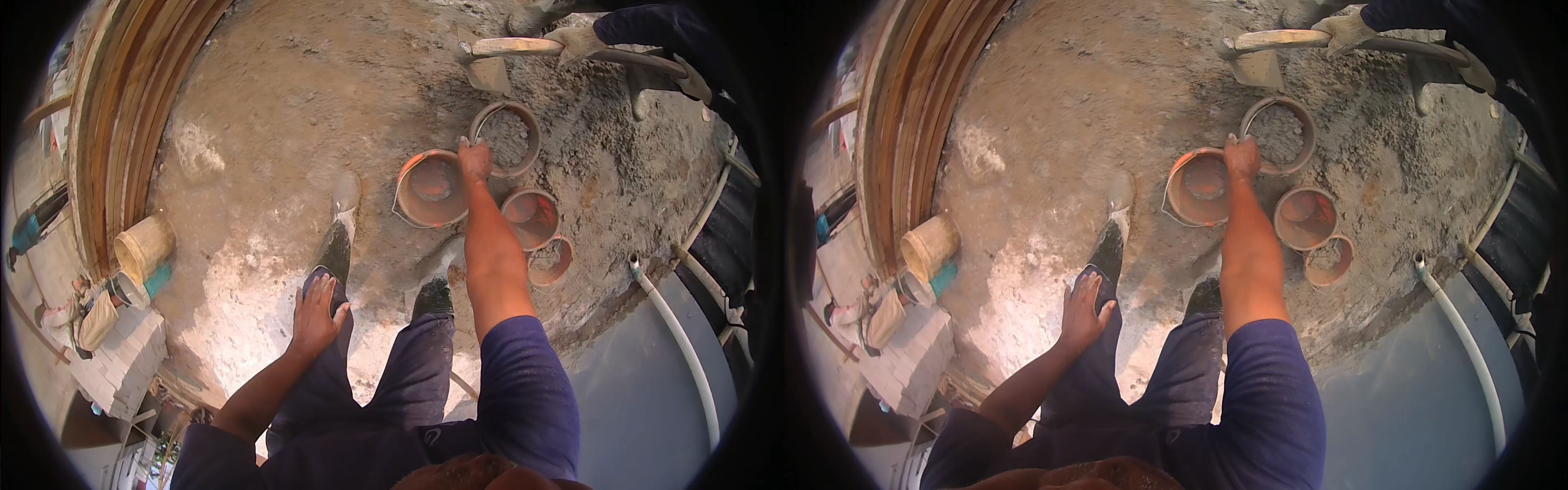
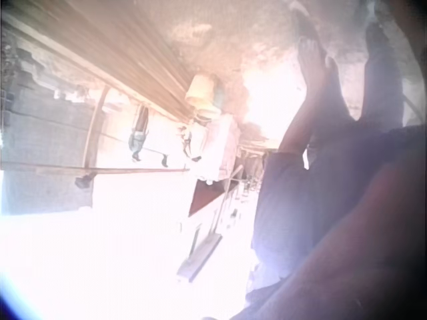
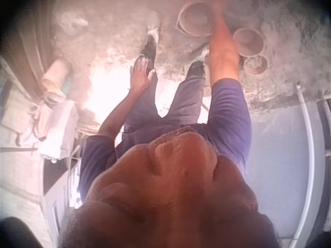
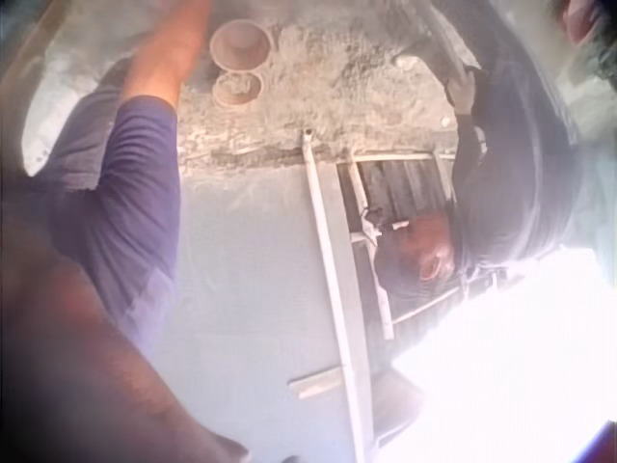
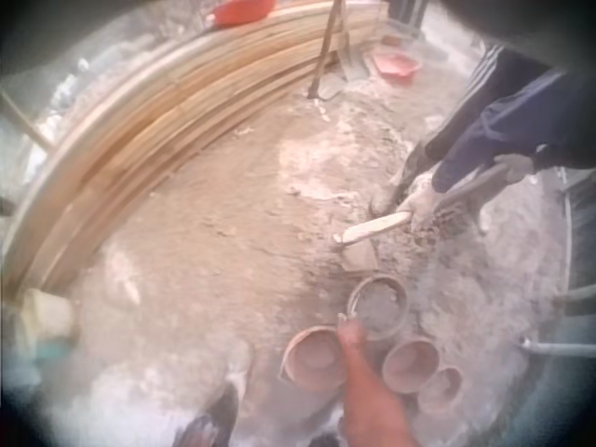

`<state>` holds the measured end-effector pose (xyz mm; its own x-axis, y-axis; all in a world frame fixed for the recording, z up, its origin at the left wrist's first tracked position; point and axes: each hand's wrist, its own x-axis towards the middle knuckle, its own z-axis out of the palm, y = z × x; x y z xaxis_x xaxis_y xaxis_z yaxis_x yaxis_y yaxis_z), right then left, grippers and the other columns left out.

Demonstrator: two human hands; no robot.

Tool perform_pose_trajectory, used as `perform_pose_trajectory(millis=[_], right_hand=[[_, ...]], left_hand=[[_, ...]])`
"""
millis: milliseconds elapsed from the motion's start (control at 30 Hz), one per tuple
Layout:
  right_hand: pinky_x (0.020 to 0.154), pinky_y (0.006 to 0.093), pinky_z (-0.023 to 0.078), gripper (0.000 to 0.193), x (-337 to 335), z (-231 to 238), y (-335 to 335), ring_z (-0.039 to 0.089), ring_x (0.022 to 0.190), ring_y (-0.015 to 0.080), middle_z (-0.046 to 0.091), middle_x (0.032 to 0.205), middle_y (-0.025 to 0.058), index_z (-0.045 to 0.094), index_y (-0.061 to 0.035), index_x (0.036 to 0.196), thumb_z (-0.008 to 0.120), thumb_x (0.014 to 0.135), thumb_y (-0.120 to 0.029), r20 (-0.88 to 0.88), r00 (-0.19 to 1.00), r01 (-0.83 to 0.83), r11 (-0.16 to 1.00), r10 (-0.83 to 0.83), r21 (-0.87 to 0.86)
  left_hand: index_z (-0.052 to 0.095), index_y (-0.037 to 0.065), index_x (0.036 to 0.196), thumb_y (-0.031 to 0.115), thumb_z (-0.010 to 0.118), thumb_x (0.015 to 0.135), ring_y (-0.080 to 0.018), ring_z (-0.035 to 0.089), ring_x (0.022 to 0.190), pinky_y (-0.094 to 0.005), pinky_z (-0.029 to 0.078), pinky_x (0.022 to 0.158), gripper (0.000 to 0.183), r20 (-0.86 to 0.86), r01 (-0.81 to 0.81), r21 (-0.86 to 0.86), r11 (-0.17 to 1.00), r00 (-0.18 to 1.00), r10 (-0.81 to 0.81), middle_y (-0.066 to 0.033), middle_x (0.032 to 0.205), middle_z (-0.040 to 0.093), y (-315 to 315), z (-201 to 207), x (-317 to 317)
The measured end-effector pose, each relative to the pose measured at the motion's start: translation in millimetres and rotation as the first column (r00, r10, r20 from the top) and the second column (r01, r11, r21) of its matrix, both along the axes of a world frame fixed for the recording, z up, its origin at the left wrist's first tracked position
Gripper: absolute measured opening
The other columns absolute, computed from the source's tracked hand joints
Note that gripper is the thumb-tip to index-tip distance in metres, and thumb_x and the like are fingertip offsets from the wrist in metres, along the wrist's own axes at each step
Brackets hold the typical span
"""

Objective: The person walks around a construction site, picks up buckets filled with wet concrete, and carries them to a specific area. They then hand the buckets to other workers who are mixing materials nearby.

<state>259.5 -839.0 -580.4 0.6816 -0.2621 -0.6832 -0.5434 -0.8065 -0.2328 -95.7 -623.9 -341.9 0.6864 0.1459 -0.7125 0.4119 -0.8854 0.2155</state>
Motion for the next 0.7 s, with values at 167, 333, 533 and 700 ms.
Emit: perform_pose_trajectory(millis=[167,333,533,700], right_hand=[[0.071,0.044,0.044,0.041,27.6,19.9,-155.3,0.057,0.073,0.0269,0.061,0.079,0.0129,0.064,0.0009,0.088,0.053,0.091,-0.038,0.03,0.915,0.361,0.849,-0.403,0.385],[0.061,0.0348,0.038,0.032,-28.6,146.2,-125.3,0.046,0.063,0.0168,0.052,0.069,0.0041,0.056,-0.001,0.077,0.053,0.092,-0.029,0.16,0.94,0.242,0.919,-0.302,0.312],[0.052,0.0317,0.035,0.026,-135.0,310.3,-128.0,0.045,0.063,0.0102,0.048,0.072,-0.0027,0.054,-0.0077,0.079,0.052,0.094,-0.029,0.121,0.906,0.304,0.824,-0.405,0.478],[0.051,0.034,0.035,0.033,-210.7,409.9,-118.4,0.048,0.063,0.0171,0.052,0.078,0.0037,0.06,-0.003,0.1,0.053,0.092,-0.034,0.075,0.884,0.423,0.856,-0.462,0.298]], left_hand=[[0.041,0.006,0.14,0.042,0.053,0.093,-0.0285,0.029,0.141,-0.053,0.017,0.115,0.061,0.028,0.015,-0.032,0.999,0.999,-0.014,-0.0136,0.148,0.039,15.6,4.8,14.0],[0.038,0.006,0.142,0.043,0.053,0.092,-0.0284,0.03,0.14,-0.0544,0.017,0.115,0.063,0.145,-0.028,-0.04,0.999,0.989,0.033,-0.0134,0.147,0.039,35.3,29.4,18.6],[0.035,0.007,0.143,0.041,0.053,0.093,-0.0271,0.03,0.14,-0.0544,0.017,0.115,0.063,0.163,-0.24,-0.184,0.953,0.949,0.271,-0.0125,0.15,0.034,98.8,64.2,19.7],[0.044,0.002,0.137,0.039,0.059,0.09,-0.0331,0.045,0.129,-0.0438,0.035,0.108,0.061,0.143,-0.538,-0.223,0.813,0.807,0.573,-0.0201,0.139,0.047,252.0,107.8,-37.5]])
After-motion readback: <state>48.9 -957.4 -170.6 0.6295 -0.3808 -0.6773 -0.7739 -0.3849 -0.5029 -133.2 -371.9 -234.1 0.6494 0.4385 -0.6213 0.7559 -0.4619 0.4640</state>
